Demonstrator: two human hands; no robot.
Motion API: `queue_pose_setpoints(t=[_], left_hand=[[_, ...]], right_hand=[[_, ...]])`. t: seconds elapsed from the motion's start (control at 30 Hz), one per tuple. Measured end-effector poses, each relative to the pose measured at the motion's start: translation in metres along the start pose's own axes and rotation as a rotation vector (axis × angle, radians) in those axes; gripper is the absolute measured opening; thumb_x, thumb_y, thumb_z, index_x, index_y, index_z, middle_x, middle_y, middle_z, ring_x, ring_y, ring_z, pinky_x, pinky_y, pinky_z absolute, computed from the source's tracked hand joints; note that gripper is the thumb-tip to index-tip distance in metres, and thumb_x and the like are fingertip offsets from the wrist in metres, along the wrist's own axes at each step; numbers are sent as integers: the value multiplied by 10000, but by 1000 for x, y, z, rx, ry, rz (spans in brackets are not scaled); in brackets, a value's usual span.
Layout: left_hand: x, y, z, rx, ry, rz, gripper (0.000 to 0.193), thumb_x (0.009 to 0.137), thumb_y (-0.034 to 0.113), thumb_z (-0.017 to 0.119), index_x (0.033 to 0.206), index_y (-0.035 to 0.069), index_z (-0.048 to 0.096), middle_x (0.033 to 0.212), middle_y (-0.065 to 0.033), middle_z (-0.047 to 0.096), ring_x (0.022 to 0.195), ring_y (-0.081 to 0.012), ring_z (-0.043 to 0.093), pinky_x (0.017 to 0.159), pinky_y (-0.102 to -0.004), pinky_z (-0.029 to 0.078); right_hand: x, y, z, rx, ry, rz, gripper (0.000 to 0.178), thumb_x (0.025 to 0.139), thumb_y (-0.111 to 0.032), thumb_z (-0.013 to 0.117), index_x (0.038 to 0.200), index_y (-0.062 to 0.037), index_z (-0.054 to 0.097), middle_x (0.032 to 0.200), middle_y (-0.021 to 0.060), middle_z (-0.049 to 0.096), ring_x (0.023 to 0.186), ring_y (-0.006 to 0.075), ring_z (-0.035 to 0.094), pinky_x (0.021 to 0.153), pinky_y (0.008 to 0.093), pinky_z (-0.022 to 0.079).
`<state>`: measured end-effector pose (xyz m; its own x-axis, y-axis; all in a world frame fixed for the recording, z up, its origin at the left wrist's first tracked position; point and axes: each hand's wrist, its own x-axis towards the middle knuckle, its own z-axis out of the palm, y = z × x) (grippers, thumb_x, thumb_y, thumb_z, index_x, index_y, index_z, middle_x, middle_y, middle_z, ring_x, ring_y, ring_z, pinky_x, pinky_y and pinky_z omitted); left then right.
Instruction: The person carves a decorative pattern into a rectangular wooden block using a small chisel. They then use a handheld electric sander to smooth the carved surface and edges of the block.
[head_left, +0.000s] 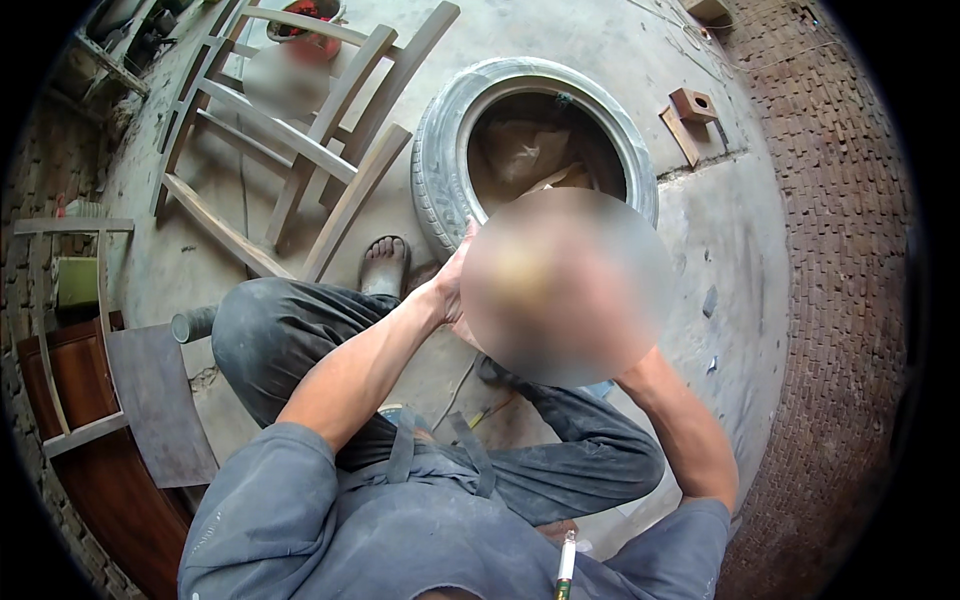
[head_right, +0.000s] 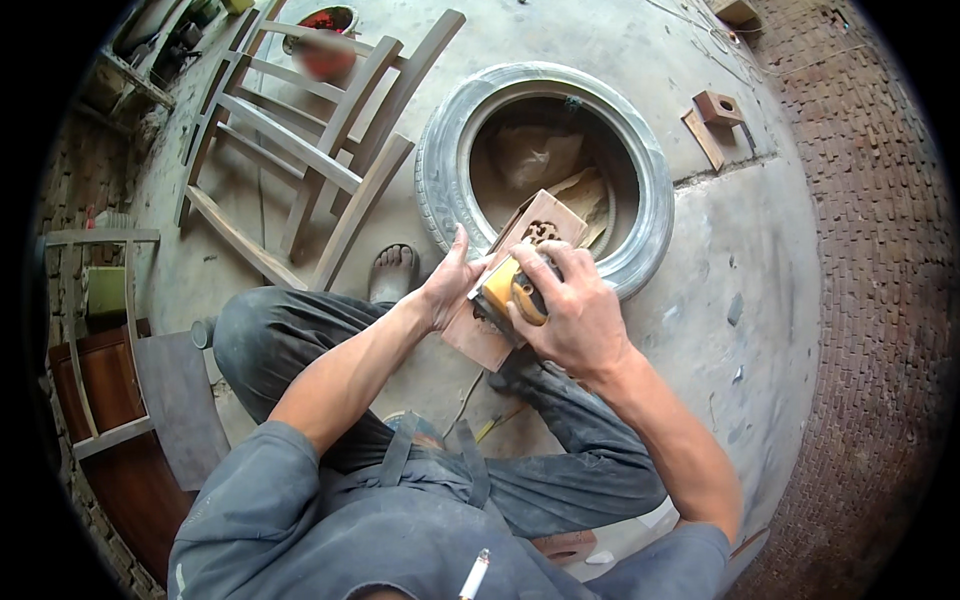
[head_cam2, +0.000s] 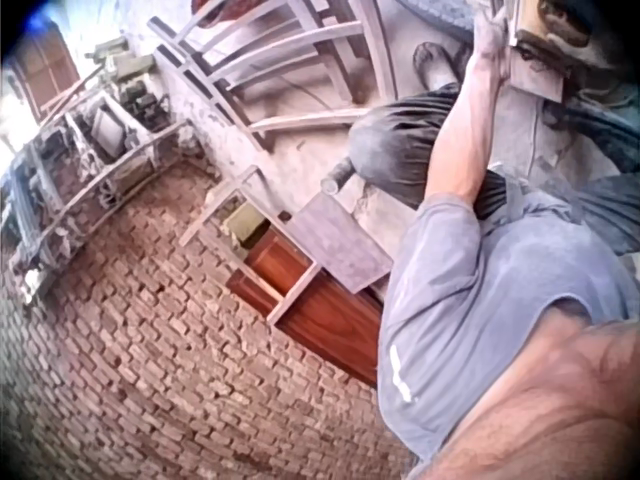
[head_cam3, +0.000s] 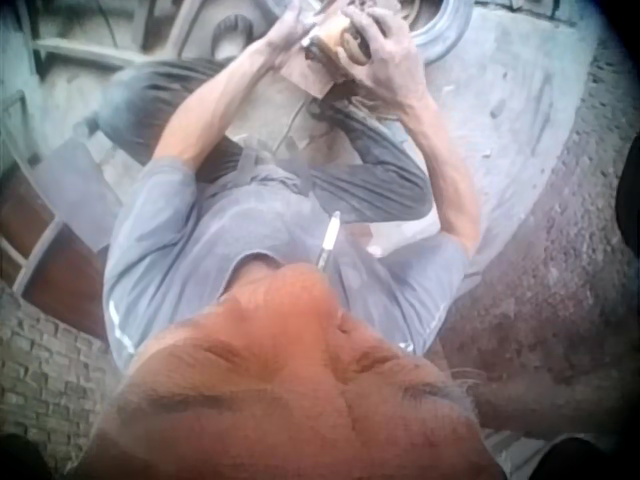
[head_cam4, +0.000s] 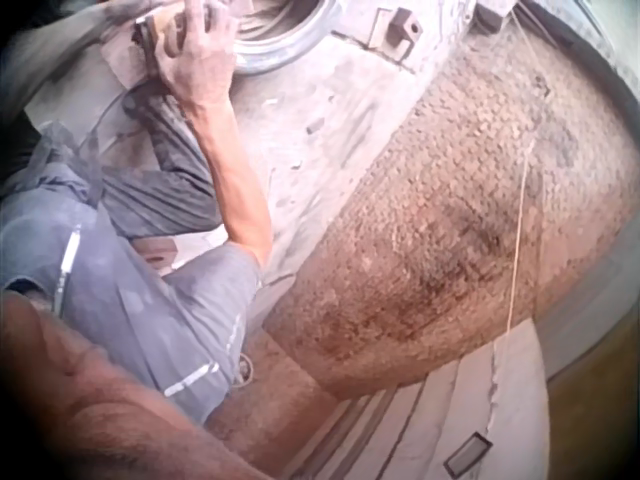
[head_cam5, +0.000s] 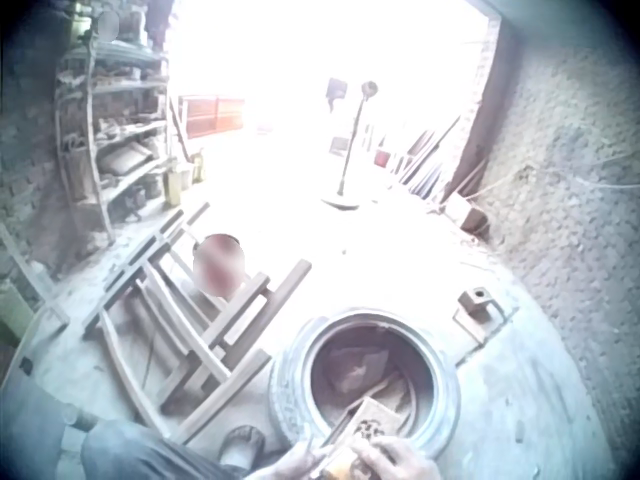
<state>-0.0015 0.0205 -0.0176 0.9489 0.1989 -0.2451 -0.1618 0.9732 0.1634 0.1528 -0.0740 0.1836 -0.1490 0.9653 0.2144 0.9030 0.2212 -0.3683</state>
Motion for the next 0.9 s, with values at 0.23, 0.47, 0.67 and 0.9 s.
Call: queue_pose_setpoints(t=[0.23, 0.47, 0.67, 0.9], left_hand=[[2, 5, 3, 10, -24, 4, 976, 1004, 810, 134, 1645, 98, 318, 1621, -153, 443, 1457, -317, 483, 1168, -469, 464], [7, 12, 7, 379, 132, 24, 802, 967, 622, 676, 1519, 69, 495, 1341, -93, 678, 1151, -190, 680, 973, -376, 580], [-9, 32, 56, 878, 235, 81, 386, 990, 234, 771, 1290, 19, 660, 1139, -48, 728, 991, -124, 688, 889, -320, 576], [-70, 37, 119, 969, 145, 207, 426, 955, 211, 811, 1277, -23, 660, 1135, -81, 743, 1002, -135, 709, 899, -320, 587]], right_hand=[[8, 12, 2, -88, -15, 104, 566, 821, -189, 816, 1346, -82, 631, 1206, 197, 614, 1093, 392, 629, 921, 470, 574], [-85, -66, 11, 52, -241, -8, 611, 765, -209, 850, 1344, -152, 663, 1204, 96, 608, 1048, 312, 634, 745, 374, 626], [-153, -111, 1, 72, 17, 245, 597, 731, -181, 885, 1292, -158, 684, 1179, 79, 616, 1066, 295, 635, 780, 377, 609], [-199, -114, 4, 92, 293, 535, 634, 723, -104, 886, 1299, -38, 631, 1230, 179, 602, 1125, 369, 606, 976, 458, 526]])
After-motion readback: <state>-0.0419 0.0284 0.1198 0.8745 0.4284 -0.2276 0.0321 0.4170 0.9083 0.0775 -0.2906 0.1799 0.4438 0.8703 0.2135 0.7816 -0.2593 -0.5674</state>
